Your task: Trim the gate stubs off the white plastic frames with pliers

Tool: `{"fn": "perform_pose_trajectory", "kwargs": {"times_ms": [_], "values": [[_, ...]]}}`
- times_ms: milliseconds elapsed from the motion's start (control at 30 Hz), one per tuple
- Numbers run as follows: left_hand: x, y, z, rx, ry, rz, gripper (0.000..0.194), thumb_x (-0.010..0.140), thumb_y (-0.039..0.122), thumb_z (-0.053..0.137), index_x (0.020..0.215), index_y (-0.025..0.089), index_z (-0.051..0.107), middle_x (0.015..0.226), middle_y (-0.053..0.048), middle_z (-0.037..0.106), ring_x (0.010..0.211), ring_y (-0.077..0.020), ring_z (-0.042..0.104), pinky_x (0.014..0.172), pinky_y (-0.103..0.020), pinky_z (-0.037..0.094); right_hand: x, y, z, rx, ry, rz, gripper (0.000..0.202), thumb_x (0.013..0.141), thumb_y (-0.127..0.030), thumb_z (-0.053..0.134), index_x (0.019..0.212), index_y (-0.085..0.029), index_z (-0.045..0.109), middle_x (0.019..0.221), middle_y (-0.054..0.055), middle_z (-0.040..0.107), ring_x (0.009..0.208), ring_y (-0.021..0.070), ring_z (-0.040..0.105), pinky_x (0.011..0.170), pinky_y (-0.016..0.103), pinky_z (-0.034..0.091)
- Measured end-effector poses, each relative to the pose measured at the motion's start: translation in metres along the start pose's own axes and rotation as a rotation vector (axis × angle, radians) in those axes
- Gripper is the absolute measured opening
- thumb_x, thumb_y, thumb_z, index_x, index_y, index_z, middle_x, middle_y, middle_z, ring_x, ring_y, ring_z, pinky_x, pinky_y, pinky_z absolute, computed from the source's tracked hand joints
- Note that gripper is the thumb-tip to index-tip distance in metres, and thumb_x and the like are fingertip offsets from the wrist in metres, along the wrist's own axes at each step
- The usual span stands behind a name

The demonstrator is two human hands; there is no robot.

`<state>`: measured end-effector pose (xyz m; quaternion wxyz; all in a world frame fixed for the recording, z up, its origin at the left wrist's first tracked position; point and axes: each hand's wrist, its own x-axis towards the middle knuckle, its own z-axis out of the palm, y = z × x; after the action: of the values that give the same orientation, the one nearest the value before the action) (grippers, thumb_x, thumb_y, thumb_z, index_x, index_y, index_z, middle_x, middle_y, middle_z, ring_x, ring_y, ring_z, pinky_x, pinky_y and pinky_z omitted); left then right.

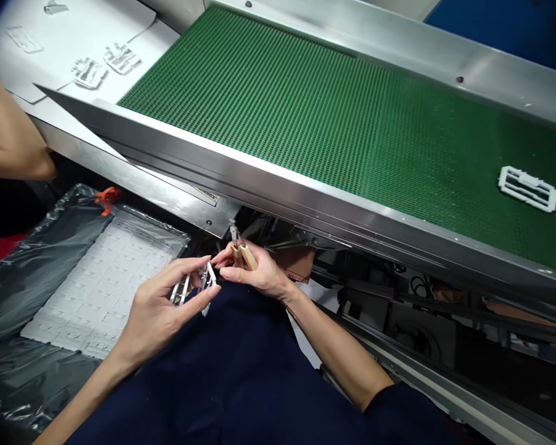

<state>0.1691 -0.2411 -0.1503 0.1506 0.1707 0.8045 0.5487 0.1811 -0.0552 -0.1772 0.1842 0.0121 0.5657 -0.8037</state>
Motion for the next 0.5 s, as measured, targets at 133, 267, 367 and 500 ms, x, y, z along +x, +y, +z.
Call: {"fn": "perform_pose_trajectory", "kwargs": {"times_ms": [133, 267, 367, 500], "values": [[-0.002, -0.004, -0.001, -0.061, -0.074, 0.010, 0.037, 0.077, 0.026, 0.066, 0.113, 0.024, 0.058, 0.088, -0.002, 0.057, 0.074, -0.0155, 0.055, 0.071, -0.027, 0.044, 0.005, -0.008, 0.003, -0.146, 0.007, 0.044, 0.028, 0.071, -0.032, 0.070, 0.089, -0.017, 0.053, 0.086, 0.001, 0.055, 0.081, 0.0127, 0.053, 0.080, 0.029, 0.044], [-0.003, -0.009, -0.001, -0.158, -0.096, -0.127, 0.034, 0.076, 0.030, 0.067, 0.109, 0.024, 0.061, 0.083, -0.001, 0.058, 0.072, -0.0151, 0.055, 0.068, -0.026, 0.043, 0.010, -0.008, 0.006, -0.230, 0.006, 0.084, 0.028, 0.072, -0.035, 0.069, 0.086, -0.017, 0.053, 0.082, 0.000, 0.054, 0.075, 0.0106, 0.051, 0.072, 0.024, 0.043], [-0.001, -0.017, 0.001, -0.347, -0.051, -0.358, 0.032, 0.073, 0.034, 0.069, 0.103, 0.022, 0.064, 0.083, -0.002, 0.061, 0.069, -0.0137, 0.055, 0.063, -0.024, 0.043, 0.014, -0.002, 0.008, -0.280, 0.075, 0.122, 0.029, 0.075, -0.041, 0.064, 0.086, -0.017, 0.053, 0.078, -0.002, 0.052, 0.070, 0.0094, 0.049, 0.066, 0.022, 0.041], [0.007, -0.031, 0.006, -0.630, 0.191, -0.581, 0.034, 0.068, 0.032, 0.074, 0.095, 0.017, 0.061, 0.082, -0.001, 0.063, 0.064, -0.0102, 0.056, 0.063, -0.022, 0.045, 0.016, 0.011, 0.016, -0.250, 0.085, 0.210, 0.031, 0.076, -0.044, 0.063, 0.087, -0.017, 0.053, 0.076, -0.002, 0.053, 0.067, 0.0085, 0.048, 0.063, 0.021, 0.040]]}}
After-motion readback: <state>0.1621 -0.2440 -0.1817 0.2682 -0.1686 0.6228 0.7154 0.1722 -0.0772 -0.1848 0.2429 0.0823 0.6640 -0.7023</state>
